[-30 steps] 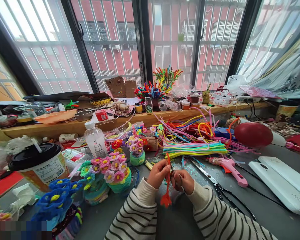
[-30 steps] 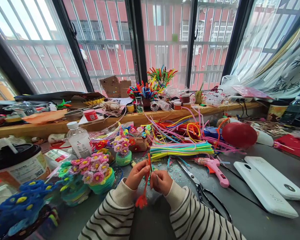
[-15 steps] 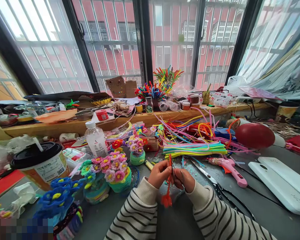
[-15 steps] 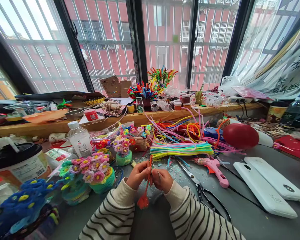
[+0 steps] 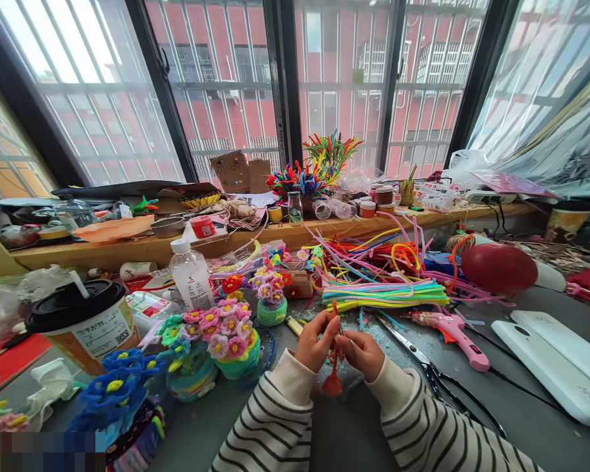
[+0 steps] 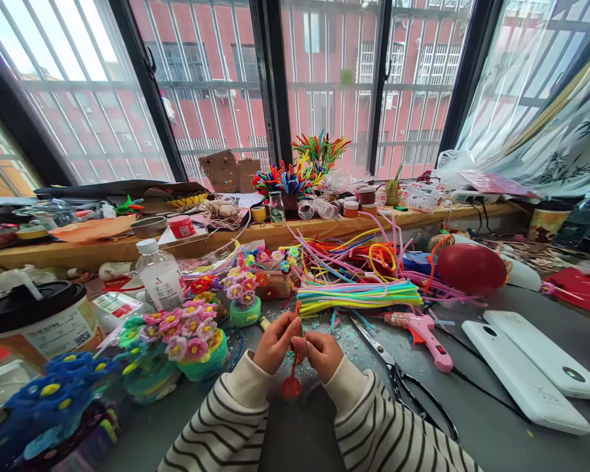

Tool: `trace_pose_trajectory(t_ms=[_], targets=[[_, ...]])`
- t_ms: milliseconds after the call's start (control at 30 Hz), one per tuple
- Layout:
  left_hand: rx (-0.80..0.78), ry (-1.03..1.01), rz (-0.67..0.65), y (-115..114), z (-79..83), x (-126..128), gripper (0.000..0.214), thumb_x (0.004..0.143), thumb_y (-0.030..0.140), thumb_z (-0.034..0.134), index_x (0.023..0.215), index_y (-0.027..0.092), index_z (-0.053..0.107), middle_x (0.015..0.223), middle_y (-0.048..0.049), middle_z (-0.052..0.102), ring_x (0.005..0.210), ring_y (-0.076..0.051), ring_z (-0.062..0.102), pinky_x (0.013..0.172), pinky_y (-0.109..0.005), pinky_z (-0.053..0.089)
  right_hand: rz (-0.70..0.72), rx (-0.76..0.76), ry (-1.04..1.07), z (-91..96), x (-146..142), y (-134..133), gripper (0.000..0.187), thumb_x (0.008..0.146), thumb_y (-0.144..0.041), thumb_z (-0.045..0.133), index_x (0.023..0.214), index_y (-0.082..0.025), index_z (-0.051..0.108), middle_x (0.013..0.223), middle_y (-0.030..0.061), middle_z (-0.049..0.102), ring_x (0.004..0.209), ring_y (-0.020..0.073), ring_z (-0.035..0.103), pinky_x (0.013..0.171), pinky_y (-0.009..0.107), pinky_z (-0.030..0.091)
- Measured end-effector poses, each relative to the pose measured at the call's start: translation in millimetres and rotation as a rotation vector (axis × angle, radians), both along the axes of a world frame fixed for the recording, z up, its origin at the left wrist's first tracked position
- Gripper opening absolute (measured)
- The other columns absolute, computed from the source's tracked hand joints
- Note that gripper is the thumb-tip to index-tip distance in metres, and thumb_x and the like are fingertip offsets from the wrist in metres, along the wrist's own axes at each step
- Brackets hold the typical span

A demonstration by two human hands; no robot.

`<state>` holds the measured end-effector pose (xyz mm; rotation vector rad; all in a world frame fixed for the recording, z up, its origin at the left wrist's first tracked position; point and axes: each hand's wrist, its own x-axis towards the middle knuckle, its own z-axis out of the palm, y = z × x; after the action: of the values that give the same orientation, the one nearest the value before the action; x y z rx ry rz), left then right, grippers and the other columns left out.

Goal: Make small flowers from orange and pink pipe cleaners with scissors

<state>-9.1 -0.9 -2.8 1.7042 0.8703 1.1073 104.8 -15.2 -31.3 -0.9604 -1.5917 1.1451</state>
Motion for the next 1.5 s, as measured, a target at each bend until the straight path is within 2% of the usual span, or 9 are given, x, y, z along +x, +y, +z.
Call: trace_pose_trajectory(t_ms=[267,500,600,733,833,1033,1167,1267,1500], targets=[[-0.058,0.027,-0.101,-2.2,1.6,0.9,0.026,0.072,0.038,0.035,0.057,0.017,0.037,0.040,0.0049,0.041,0.037,-0.007,0.039,0.040,-0.019,0.030,0.077,-0.097,0.188,-0.1,-4.5,-0.7,0.056,0.055,-0.070,0.028,0.044,-0.016,0.038,0.033,-0.0086,0.019,0.028,0.0025,0.015,0.029,0.019,0.011],[-0.024,0.032,-0.027,-1.2,2.0,-0.5,0.027,0.071,0.039,0.038,0.056,0.016,0.039,0.044,0.0050,0.037,0.041,-0.006,0.037,0.042,-0.019,0.030,-0.054,-0.009,0.027,0.3,-0.2,-2.7,0.049,0.064,-0.059,0.034,0.045,-0.015,0.043,0.036,-0.0053,0.027,0.033,0.0038,0.022,0.032,0.020,0.014],[-0.030,0.026,-0.023,-1.0,1.2,-0.6,0.027,0.069,0.039,0.039,0.056,0.016,0.040,0.045,0.0046,0.039,0.042,-0.007,0.038,0.042,-0.019,0.030,-0.043,-0.021,0.048,2.3,-2.0,-4.7,0.049,0.062,-0.061,0.034,0.045,-0.015,0.042,0.036,-0.0058,0.026,0.032,0.0035,0.020,0.032,0.020,0.013],[-0.045,0.020,-0.074,-2.4,1.5,0.4,0.026,0.071,0.038,0.037,0.056,0.016,0.040,0.041,0.0046,0.041,0.039,-0.007,0.039,0.042,-0.019,0.030,0.035,-0.115,0.179,3.7,-5.3,-5.3,0.055,0.053,-0.070,0.030,0.045,-0.016,0.039,0.034,-0.0083,0.020,0.029,0.0023,0.015,0.029,0.019,0.011],[-0.056,0.033,-0.101,-2.6,1.8,0.9,0.025,0.073,0.036,0.035,0.057,0.017,0.038,0.040,0.0050,0.041,0.038,-0.007,0.039,0.042,-0.019,0.030,0.034,-0.168,0.221,4.0,-5.9,-5.1,0.055,0.053,-0.070,0.032,0.042,-0.016,0.037,0.032,-0.0089,0.018,0.028,0.0015,0.013,0.028,0.019,0.008],[0.013,0.053,-0.029,-1.2,2.6,0.4,0.026,0.071,0.035,0.038,0.054,0.016,0.038,0.043,0.0052,0.037,0.040,-0.006,0.036,0.042,-0.019,0.028,0.026,-0.235,0.307,4.9,-7.0,-4.1,0.052,0.050,-0.065,0.043,0.042,-0.014,0.041,0.030,-0.0096,0.020,0.026,-0.0001,0.014,0.028,0.018,0.005],[-0.024,0.046,-0.083,-2.2,2.1,1.0,0.025,0.074,0.035,0.033,0.058,0.016,0.037,0.040,0.0048,0.041,0.038,-0.007,0.039,0.044,-0.020,0.030,0.268,-0.452,0.477,4.1,-6.1,0.9,0.058,0.042,-0.071,0.038,0.042,-0.014,0.043,0.026,-0.0113,0.018,0.021,-0.0005,0.012,0.024,0.016,0.003],[0.006,0.076,-0.061,-2.5,1.9,1.0,0.025,0.074,0.035,0.033,0.057,0.016,0.037,0.042,0.0044,0.043,0.041,-0.007,0.039,0.045,-0.019,0.030,0.412,-0.583,0.591,4.6,-4.3,2.4,0.058,0.044,-0.070,0.038,0.041,-0.013,0.044,0.023,-0.0119,0.017,0.018,-0.0008,0.010,0.022,0.015,0.004],[0.039,0.126,-0.003,-0.1,1.9,-0.2,0.027,0.073,0.035,0.034,0.055,0.016,0.037,0.044,0.0047,0.042,0.042,-0.006,0.037,0.045,-0.019,0.029,0.264,-0.589,0.662,5.5,-5.5,-2.6,0.050,0.049,-0.060,0.049,0.038,-0.012,0.044,0.024,-0.0122,0.016,0.019,-0.0020,0.009,0.022,0.013,0.004]])
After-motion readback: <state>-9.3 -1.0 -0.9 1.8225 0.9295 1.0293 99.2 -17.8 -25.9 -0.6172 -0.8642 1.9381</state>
